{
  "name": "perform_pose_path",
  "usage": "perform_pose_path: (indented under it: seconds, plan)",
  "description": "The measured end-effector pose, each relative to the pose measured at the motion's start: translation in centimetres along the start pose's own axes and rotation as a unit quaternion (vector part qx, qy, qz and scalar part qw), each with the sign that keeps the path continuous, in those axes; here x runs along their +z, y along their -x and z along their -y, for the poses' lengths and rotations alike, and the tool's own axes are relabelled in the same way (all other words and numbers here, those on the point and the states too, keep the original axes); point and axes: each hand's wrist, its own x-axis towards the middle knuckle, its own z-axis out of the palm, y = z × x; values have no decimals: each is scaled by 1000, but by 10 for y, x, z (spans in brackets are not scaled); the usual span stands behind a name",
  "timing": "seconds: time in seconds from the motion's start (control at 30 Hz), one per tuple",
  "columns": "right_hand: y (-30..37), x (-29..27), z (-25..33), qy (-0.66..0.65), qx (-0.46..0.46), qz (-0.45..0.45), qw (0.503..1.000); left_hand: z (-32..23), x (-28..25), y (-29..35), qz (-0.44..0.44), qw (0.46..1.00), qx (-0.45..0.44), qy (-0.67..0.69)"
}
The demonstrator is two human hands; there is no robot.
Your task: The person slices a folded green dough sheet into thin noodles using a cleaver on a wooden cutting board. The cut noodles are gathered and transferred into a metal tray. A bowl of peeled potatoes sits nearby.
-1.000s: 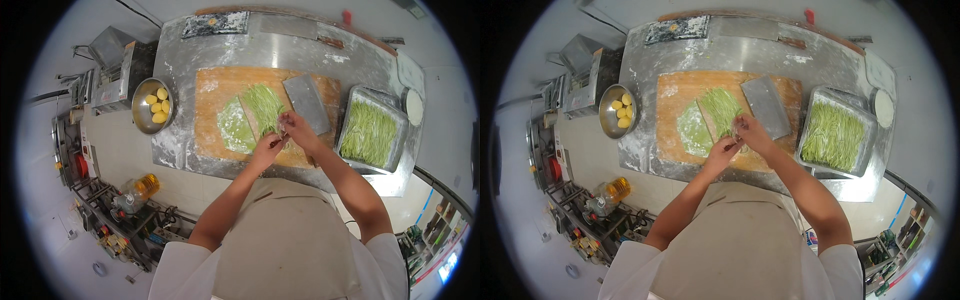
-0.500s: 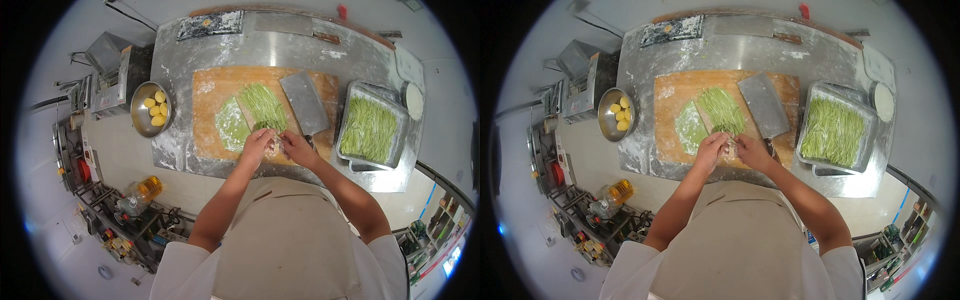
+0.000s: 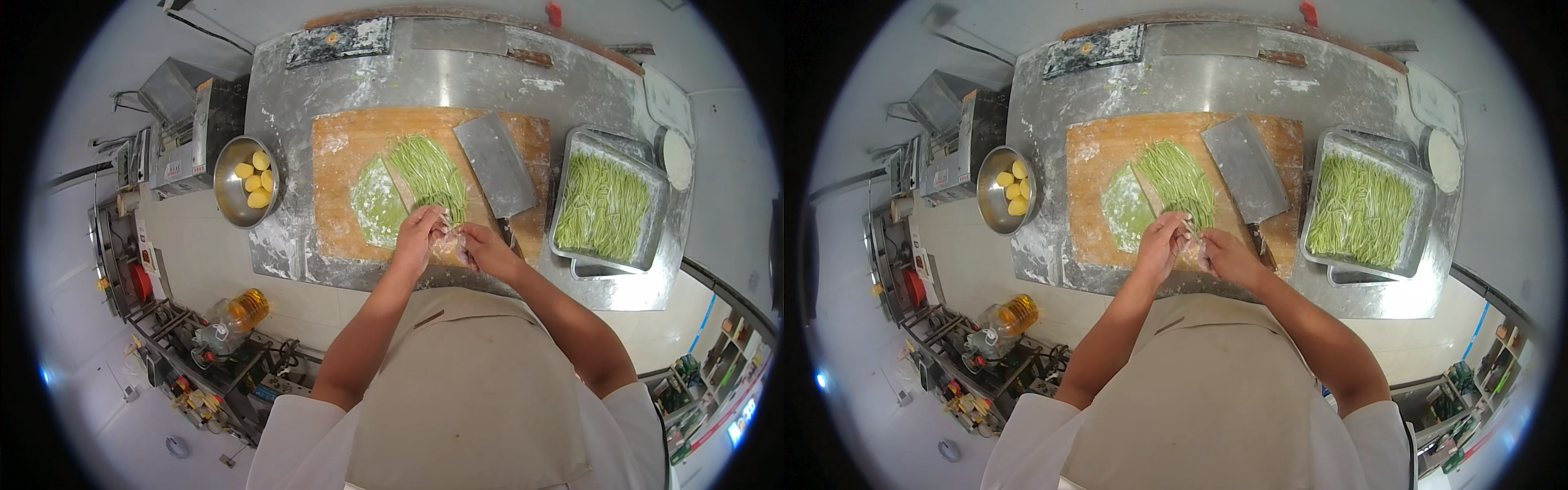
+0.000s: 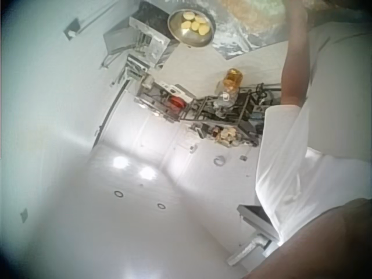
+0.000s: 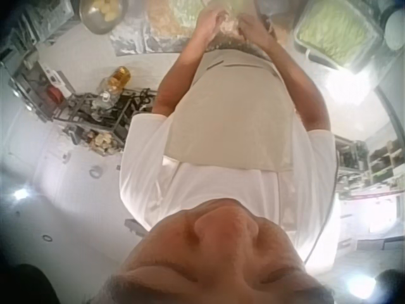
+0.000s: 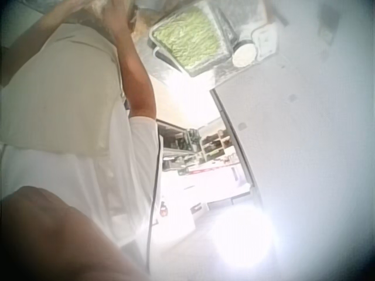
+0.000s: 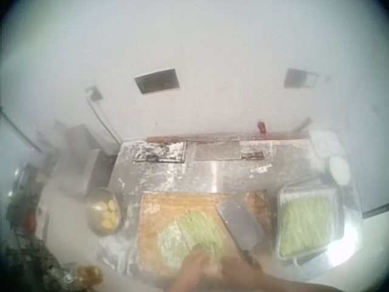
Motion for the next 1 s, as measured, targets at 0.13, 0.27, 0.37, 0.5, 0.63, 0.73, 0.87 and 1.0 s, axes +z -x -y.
perform_pose_path:
  seconds: [0.13, 0.27, 0.37, 0.5, 0.63, 0.73, 0.87, 1.0]
  plan:
    - [2, 6, 9, 32, -24, -31, 999, -22, 13, -1, -18, 999, 44, -23]
    - [-4, 1, 31, 10, -65, -24, 998, -65, 38, -5, -18, 988, 110, -107]
    - [-24, -20, 9, 248, -63, -110, 960, -59, 23, -30, -45, 985, 71, -154]
    - [-31, -27, -48, 500, -135, -167, 839, -24, -11, -46, -116, 914, 65, -384]
    - [-29, -10, -64, 540, -119, -167, 817, 9, -57, -44, -120, 856, 195, -464]
    - [-29, -13, -65, 527, -189, -178, 809, 10, -63, -43, -125, 897, 154, -396]
    - [-26, -17, -47, 267, -134, -158, 941, 4, -49, -24, -90, 933, 134, -323]
    - [-27, -14, -25, -29, -102, -127, 986, 9, -15, 3, 58, 879, 204, -427]
